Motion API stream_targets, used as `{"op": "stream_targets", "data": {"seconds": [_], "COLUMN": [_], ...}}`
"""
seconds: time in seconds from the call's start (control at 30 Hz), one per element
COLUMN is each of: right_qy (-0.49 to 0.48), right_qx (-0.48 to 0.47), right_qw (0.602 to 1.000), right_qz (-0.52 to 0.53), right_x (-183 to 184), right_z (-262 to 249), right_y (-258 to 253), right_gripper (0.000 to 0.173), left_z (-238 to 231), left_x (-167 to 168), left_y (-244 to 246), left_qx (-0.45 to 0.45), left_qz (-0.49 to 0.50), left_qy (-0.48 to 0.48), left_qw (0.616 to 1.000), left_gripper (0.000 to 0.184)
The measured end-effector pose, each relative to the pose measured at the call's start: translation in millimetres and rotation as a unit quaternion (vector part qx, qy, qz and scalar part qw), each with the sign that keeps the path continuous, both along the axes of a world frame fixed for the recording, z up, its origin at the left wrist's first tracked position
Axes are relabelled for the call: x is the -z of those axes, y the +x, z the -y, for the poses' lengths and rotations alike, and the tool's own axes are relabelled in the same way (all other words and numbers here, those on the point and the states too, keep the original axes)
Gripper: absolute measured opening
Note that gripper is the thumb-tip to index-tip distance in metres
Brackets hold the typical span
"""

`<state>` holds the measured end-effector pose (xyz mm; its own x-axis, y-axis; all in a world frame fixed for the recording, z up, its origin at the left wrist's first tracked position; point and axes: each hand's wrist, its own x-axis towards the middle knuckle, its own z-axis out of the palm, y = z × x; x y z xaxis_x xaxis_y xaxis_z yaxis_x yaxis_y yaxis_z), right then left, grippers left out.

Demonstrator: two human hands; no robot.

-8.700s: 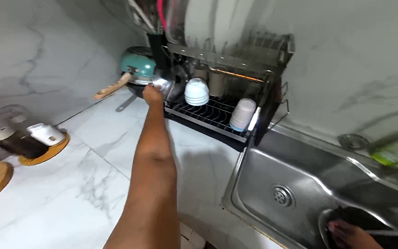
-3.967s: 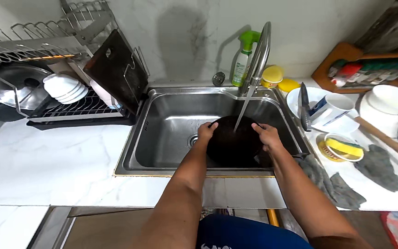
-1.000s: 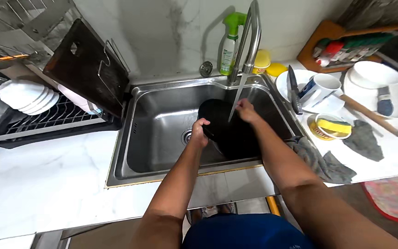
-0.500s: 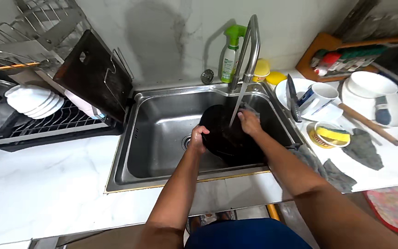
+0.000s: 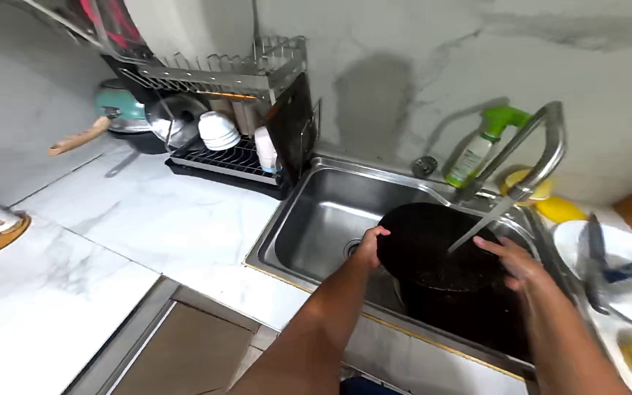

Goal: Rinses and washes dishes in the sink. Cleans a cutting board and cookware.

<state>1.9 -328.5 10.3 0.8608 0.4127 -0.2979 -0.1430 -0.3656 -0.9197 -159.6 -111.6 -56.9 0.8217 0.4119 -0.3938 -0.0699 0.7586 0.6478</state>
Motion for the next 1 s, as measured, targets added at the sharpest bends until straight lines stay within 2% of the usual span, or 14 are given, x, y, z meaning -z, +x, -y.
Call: {"op": "stream_targets", "data": {"seconds": [0.03,0.13,0.23,0.37,0.43,0.5,0.53,0.57,0.63,0.67,0.73,0.83,0.93,1.0], "right_qy": [-0.025,-0.116,-0.206,-0.26,-0.238,-0.208,-0.188,-0.172,-0.146,-0.121,-0.04,0.093,0.183,0.224], "right_qx": [-0.009,-0.074,-0.195,-0.22,-0.18,-0.161,-0.153,-0.143,-0.114,-0.095,-0.065,-0.03,0.011,0.02], "right_qw": [0.999,0.982,0.938,0.91,0.918,0.923,0.924,0.925,0.926,0.928,0.933,0.93,0.927,0.93], "right_qz": [0.037,0.131,0.198,0.238,0.263,0.282,0.296,0.308,0.33,0.339,0.351,0.355,0.327,0.292], "right_x": [-15.4,-59.7,-89.9,-121.4,-131.5,-149.9,-159.5,-167.3,-176.9,-178.7,-172.4,-150.9,-128.5,-111.9], "right_z": [-9.0,-49.4,-87.3,-152.4,-186.3,-211.7,-219.3,-224.2,-229.6,-233.0,-243.0,-263.9,-288.0,-307.1], "right_y": [-6.3,-30.0,-38.0,-44.2,-46.6,-51.3,-52.1,-50.4,-43.6,-39.3,-28.4,-7.6,12.4,23.4], "right_gripper": [0.055,0.064,0.072,0.075,0.06,0.05,0.047,0.047,0.05,0.05,0.05,0.05,0.049,0.05], "left_z": [-2.5,-4.0,-14.8,-37.0,-43.7,-56.2,-65.8,-76.4,-100.0,-112.4,-135.0,-153.2,-144.6,-137.1], "left_x": [12.1,38.5,39.7,32.5,24.5,0.4,-15.6,-31.8,-67.3,-84.8,-104.1,-101.4,-75.3,-48.8], "left_y": [4.2,10.5,10.5,10.7,3.6,-11.8,-22.9,-34.2,-59.7,-71.9,-94.0,-120.7,-137.8,-146.2], "left_qx": [-0.006,-0.019,-0.095,-0.186,-0.135,-0.046,-0.003,0.018,0.0,-0.035,-0.09,-0.068,-0.039,-0.062], "left_qz": [-0.045,-0.195,-0.284,-0.203,-0.122,-0.09,-0.113,-0.142,-0.199,-0.224,-0.272,-0.301,-0.259,-0.215], "left_qy": [0.018,0.068,0.067,0.032,-0.008,0.056,0.166,0.309,0.532,0.591,0.638,0.661,0.701,0.725], "left_qw": [0.999,0.978,0.952,0.961,0.983,0.993,0.98,0.94,0.823,0.774,0.715,0.684,0.664,0.651], "left_gripper": [0.028,0.085,0.101,0.098,0.094,0.078,0.064,0.049,0.049,0.045,0.032,0.027,0.027,0.022]}}
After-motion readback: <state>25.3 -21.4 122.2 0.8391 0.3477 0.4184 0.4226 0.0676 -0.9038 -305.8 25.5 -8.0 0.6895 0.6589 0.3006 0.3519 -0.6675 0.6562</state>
